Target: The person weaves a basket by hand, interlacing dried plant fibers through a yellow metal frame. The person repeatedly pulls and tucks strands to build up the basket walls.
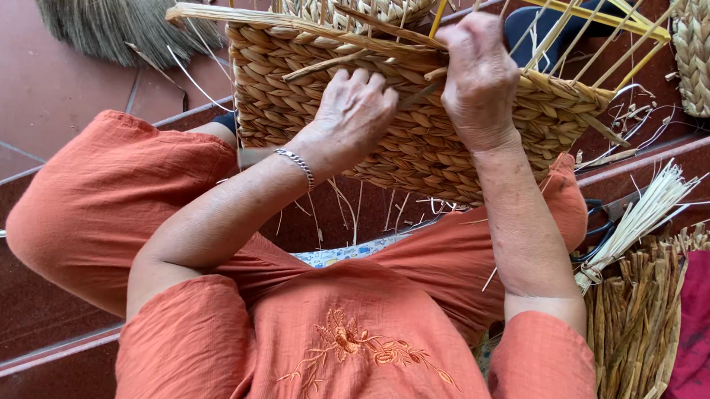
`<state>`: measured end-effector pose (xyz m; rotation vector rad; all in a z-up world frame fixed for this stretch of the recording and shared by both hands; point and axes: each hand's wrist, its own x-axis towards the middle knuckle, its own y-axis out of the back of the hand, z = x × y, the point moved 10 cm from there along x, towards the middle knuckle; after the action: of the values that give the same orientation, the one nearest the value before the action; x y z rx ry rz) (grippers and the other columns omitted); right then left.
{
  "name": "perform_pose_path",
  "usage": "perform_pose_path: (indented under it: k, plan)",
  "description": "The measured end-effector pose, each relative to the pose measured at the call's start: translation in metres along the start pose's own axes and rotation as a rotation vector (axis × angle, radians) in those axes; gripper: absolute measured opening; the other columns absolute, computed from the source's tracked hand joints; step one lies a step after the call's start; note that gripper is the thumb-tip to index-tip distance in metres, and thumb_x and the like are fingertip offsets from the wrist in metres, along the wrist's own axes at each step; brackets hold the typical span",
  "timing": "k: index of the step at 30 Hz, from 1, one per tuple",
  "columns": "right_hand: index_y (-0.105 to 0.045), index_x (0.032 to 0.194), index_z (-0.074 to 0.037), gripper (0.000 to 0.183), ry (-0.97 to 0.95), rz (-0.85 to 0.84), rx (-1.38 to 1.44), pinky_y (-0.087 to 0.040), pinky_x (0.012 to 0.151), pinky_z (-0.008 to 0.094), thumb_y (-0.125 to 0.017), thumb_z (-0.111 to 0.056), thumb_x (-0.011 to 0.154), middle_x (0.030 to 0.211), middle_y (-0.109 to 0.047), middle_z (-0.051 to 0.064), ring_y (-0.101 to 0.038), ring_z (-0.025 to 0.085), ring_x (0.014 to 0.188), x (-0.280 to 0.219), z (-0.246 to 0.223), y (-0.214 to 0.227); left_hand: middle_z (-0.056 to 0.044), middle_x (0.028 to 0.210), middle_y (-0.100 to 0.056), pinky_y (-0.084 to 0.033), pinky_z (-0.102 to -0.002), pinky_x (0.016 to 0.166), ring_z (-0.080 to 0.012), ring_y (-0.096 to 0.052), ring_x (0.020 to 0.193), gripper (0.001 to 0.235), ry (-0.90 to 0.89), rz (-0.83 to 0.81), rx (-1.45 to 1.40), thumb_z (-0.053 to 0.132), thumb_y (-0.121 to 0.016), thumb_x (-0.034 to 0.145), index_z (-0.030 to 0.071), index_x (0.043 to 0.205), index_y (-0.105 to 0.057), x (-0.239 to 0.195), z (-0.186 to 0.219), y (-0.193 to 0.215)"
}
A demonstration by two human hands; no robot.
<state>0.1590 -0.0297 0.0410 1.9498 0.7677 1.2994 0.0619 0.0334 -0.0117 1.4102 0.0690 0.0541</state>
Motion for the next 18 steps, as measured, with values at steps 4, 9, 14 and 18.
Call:
perform_pose_path:
  k: [4, 9, 14, 18]
  plan:
    - [-0.069, 0.125, -0.006, 0.024, -0.041, -0.107, 0.22, -0.064, 0.094, 0.033, -0.072, 0.005, 0.104, 0.116, -0.074, 0.013, -0.073, 0.022, 0.107, 0.002, -0.002, 0.01, -0.018, 0.101, -0.065, -0.051, -0.043, 0.071, -0.0272, -0.062, 0.091, 0.011, 0.132, -0.043, -0.08, 0.0, -0.063, 0.1, 0.0, 0.112, -0.065, -0.005, -0.033, 0.005]
    - [-0.066, 0.125, 0.002, 0.033, 0.027, -0.143, 0.205, -0.06, 0.091, 0.039, -0.078, -0.008, 0.095, 0.112, -0.072, 0.018, -0.071, 0.028, 0.099, -0.004, -0.015, 0.016, -0.01, 0.109, -0.064, -0.044, -0.047, 0.098, -0.0242, -0.056, 0.113, 0.018, 0.02, 0.531, 0.119, 0.0, -0.066, 0.098, 0.005, 0.115, -0.068, 0.003, -0.025, 0.091]
    - [-0.068, 0.117, -0.001, 0.018, -0.148, -0.016, 0.161, -0.057, 0.076, 0.04, -0.074, 0.002, 0.101, 0.096, -0.072, 0.013, -0.07, 0.026, 0.087, 0.0, -0.002, 0.012, -0.012, 0.119, -0.062, -0.041, -0.048, 0.105, -0.0265, -0.053, 0.116, 0.019, -0.195, 0.791, 0.047, 0.008, -0.069, 0.092, 0.006, 0.11, -0.064, -0.01, 0.013, 0.118]
    - [-0.068, 0.115, -0.002, 0.015, -0.231, 0.031, 0.279, -0.06, 0.075, 0.034, -0.074, 0.002, 0.102, 0.098, -0.075, 0.012, -0.074, 0.022, 0.087, -0.002, 0.009, 0.013, -0.014, 0.117, -0.061, -0.053, -0.041, 0.103, -0.0263, -0.055, 0.115, 0.02, -0.187, 0.502, -0.213, -0.002, -0.069, 0.098, -0.003, 0.117, -0.065, 0.022, 0.004, 0.068]
